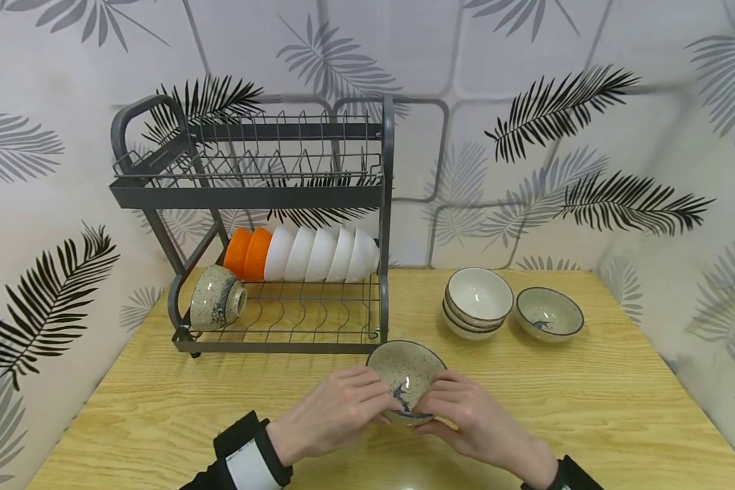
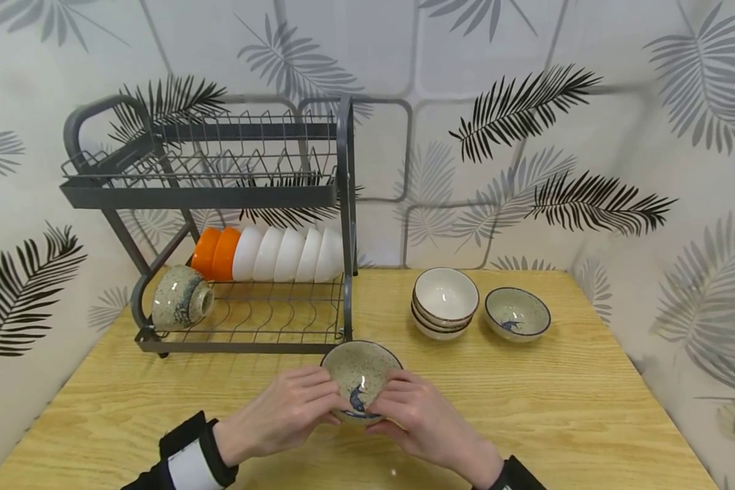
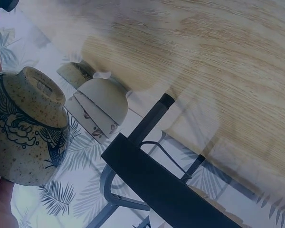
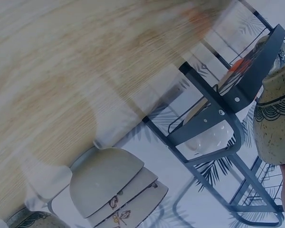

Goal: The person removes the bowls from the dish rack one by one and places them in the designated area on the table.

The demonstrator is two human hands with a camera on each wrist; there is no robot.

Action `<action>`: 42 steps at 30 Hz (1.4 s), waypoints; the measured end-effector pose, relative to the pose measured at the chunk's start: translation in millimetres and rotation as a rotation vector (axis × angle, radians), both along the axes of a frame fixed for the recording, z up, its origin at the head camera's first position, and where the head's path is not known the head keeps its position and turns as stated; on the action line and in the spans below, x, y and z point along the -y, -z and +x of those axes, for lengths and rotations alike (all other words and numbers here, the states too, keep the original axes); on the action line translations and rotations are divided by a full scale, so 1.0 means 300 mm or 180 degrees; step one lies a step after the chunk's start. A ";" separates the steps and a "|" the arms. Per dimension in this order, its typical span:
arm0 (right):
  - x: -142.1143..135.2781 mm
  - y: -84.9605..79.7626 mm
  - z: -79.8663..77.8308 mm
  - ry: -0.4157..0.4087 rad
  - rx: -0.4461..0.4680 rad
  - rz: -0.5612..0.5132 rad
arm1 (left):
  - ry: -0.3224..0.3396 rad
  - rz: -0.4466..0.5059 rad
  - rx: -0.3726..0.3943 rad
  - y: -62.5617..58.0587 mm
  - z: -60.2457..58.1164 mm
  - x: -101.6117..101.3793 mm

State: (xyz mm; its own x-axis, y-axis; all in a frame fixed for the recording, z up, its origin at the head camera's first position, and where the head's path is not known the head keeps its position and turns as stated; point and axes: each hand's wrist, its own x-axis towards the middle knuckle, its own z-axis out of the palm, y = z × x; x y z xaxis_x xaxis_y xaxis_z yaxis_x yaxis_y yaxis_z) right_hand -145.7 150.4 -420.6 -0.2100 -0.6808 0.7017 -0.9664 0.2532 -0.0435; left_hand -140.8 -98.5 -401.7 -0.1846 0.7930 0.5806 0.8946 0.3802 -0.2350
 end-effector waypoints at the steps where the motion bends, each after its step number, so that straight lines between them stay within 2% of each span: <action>1: -0.001 0.000 0.001 0.0043 -0.0007 0.0029 | 0.0023 -0.0011 0.0012 0.002 -0.002 0.000; 8: -0.012 -0.002 0.004 0.0181 -0.0197 0.0159 | 0.0053 -0.0115 0.0177 0.004 -0.003 -0.003; 15: -0.019 -0.001 0.005 0.0191 -0.0223 0.0164 | 0.0000 -0.0269 0.0260 0.006 -0.002 -0.007; 19: -0.026 0.002 0.004 0.0185 -0.0217 0.0190 | -0.0090 -0.0366 0.0234 0.008 0.001 -0.007; 30: -0.069 0.006 -0.007 0.0390 -0.0370 0.0318 | -0.0445 -0.0321 0.0385 0.018 -0.003 -0.002; 35: -0.097 0.003 -0.011 0.0501 -0.0362 0.0373 | -0.0533 -0.0365 0.0443 0.019 -0.003 0.009; 42: -0.139 -0.004 -0.018 0.0574 -0.0394 0.0259 | -0.0594 -0.0326 0.0453 0.022 -0.006 0.021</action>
